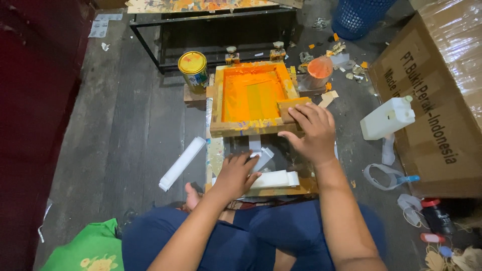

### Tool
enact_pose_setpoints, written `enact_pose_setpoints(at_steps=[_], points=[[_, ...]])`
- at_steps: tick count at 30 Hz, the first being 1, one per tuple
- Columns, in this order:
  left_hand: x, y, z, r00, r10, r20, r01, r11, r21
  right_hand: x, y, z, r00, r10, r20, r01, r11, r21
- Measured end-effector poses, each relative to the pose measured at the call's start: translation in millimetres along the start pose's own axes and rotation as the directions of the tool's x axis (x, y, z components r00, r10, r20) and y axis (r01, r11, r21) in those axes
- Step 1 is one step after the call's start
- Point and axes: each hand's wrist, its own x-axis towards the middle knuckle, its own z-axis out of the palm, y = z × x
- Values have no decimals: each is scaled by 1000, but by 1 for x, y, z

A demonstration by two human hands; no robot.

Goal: Applying masking tape to the edges of a screen printing frame and spreading orange ink over the mesh using a spatula.

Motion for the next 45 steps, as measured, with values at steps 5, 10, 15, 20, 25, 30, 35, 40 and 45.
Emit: enact_pose_setpoints(at_steps=[5,10,15,20,25,30,35,40,45], points=[[-15,7,-30,999,33,24,-29,987,-158,-9,11,8,997,-9,77,7,999,32],[-22,7,-49,999,30,-41,-38,976,-214,-21,7,17,966,-2,260,0,1000,6],[-25,-3,-55,997,-42,59,46,997,-58,-22,-4,20,839,148,523,-99,988,-120],[-25,-14,-54,964,-139,226,122,989,85,-14,-10,22,684,235,691,-101,968,-229],[-11,-35,-49,952,-190,239,195,981,3,10,-9,31,564,285,775,-133,958,-256],[7,-61,-33,954,-247,169,264,961,-82,65,-36,24,515,276,811,-283,948,-143],[13,-68,-36,945,-286,158,311,935,-170,87,-26,96,609,248,753,-206,967,-152],[15,-65,-45,932,-314,178,345,920,-183,73,-30,135,626,303,719,-216,953,-214],[16,-67,-35,930,-307,201,324,944,-57,55,-41,128,547,327,770,-269,940,-208]])
